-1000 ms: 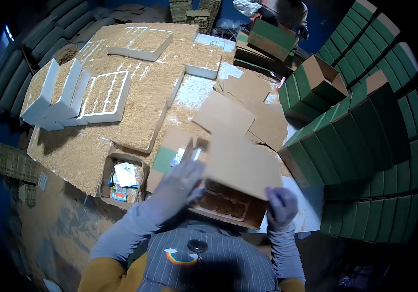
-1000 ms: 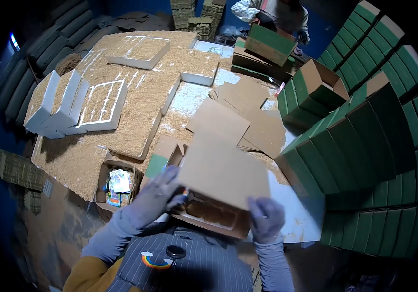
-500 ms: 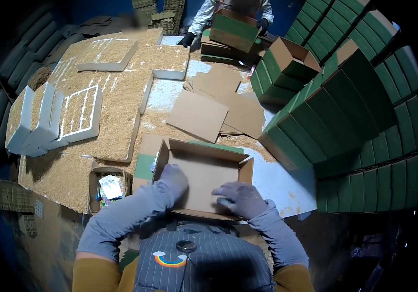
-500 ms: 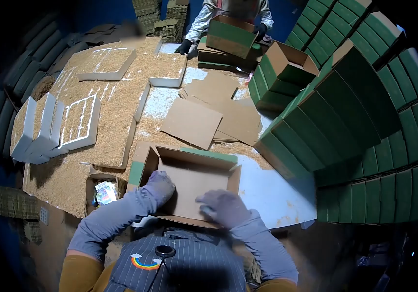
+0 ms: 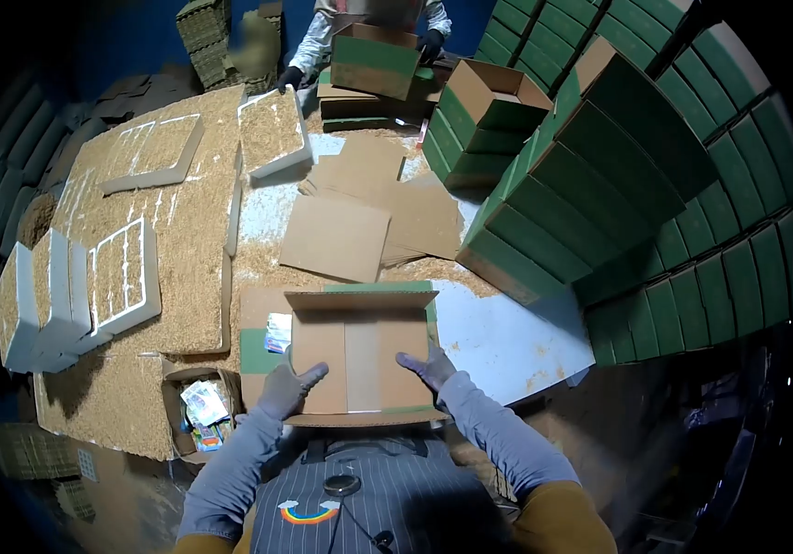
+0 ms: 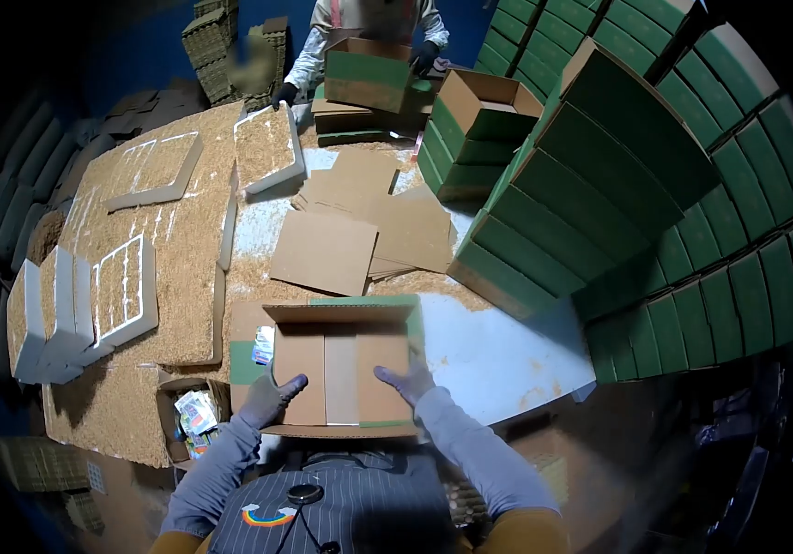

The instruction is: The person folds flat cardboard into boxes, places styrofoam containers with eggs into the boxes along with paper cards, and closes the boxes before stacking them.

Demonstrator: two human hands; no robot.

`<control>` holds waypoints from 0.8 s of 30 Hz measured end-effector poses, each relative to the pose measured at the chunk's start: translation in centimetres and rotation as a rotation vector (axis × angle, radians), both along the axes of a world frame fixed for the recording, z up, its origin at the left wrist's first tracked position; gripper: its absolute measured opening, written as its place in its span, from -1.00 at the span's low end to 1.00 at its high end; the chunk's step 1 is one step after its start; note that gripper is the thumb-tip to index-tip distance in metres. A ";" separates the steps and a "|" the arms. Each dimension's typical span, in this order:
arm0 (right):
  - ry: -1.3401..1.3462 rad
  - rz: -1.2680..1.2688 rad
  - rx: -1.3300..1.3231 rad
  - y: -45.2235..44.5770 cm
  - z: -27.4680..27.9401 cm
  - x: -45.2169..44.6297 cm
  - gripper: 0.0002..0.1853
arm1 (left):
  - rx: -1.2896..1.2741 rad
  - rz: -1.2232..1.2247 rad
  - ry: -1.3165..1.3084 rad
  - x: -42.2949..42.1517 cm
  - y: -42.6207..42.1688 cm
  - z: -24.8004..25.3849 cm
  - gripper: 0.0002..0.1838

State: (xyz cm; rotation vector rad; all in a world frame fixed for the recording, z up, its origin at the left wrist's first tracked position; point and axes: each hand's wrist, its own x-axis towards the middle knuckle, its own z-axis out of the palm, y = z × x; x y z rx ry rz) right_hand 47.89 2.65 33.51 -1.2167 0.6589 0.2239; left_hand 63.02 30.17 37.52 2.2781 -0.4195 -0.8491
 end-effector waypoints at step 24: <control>-1.085 -1.267 -0.949 -33.4 41.6 -34.0 -0.46 | -0.777 -0.932 -0.124 10.2 -47.6 31.4 -0.49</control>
